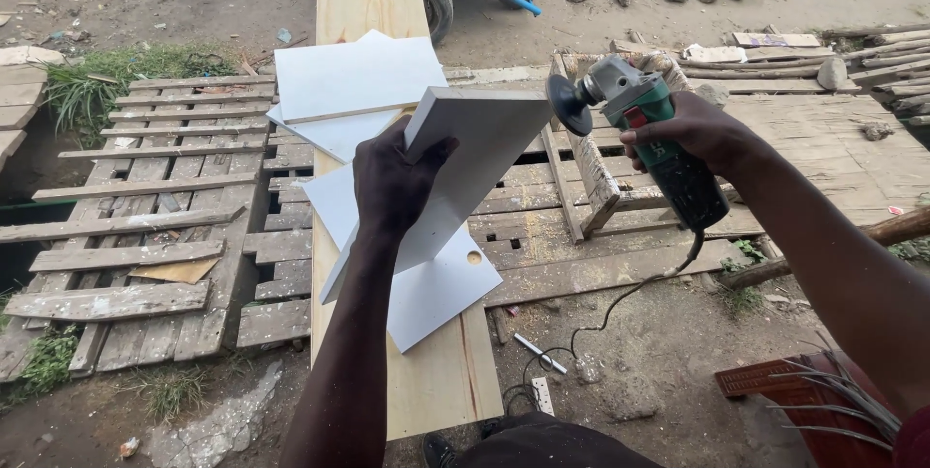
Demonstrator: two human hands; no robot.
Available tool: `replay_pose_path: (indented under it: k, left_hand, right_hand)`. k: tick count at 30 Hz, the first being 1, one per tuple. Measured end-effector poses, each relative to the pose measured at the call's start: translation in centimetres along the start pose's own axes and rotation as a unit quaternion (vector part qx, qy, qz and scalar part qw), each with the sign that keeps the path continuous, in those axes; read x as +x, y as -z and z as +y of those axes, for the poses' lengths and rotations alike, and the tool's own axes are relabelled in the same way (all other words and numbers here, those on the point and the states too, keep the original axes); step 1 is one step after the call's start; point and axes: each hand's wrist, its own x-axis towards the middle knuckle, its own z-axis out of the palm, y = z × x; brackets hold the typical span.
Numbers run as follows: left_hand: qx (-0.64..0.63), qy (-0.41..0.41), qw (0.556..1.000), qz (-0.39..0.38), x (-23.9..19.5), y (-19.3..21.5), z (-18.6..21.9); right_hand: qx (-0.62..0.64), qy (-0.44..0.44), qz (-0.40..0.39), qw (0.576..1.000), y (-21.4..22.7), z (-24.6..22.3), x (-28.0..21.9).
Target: The person uses a handheld angle grinder with a sanding disc to smooth the edges and surfaces of several white-painted wooden boards. The person holds each board with one hand while operating the tool with the other, working on the edges and faces of the pieces.
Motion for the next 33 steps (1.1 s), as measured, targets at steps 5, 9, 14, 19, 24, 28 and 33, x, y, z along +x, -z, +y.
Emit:
replay_pose_path:
  k: [5,9,14,19,24,28,33]
  left_hand:
    - [0.010,0.009,1.000,-0.021,0.1,-2.0,0.3]
    - [0.019,0.009,0.998,-0.054,-0.1,-3.8,1.4]
    - [0.052,-0.002,0.996,-0.075,0.1,-5.3,1.7]
    - [0.051,0.007,0.996,-0.078,-0.2,-5.2,1.8]
    - [0.026,0.015,0.997,-0.077,-0.9,-4.3,2.0]
    - [0.022,0.013,0.997,-0.077,-1.3,-4.1,2.2]
    - [0.008,-0.001,0.995,-0.099,-1.7,-4.2,2.9]
  right_hand:
    - [-0.044,-0.006,-0.031,0.999,-1.4,-5.0,-1.5]
    - [-0.070,-0.014,-0.060,0.996,-1.7,-7.6,-2.3]
    - [-0.056,-0.002,-0.078,0.995,-1.9,-9.4,-3.6]
    - [-0.041,-0.022,-0.075,0.996,-0.8,-7.4,-4.0]
    - [-0.018,-0.080,-0.055,0.995,1.6,-3.2,-3.3]
    - [-0.003,-0.106,-0.039,0.994,4.4,1.1,-2.8]
    - [0.004,-0.114,-0.051,0.992,3.2,-0.6,-3.5]
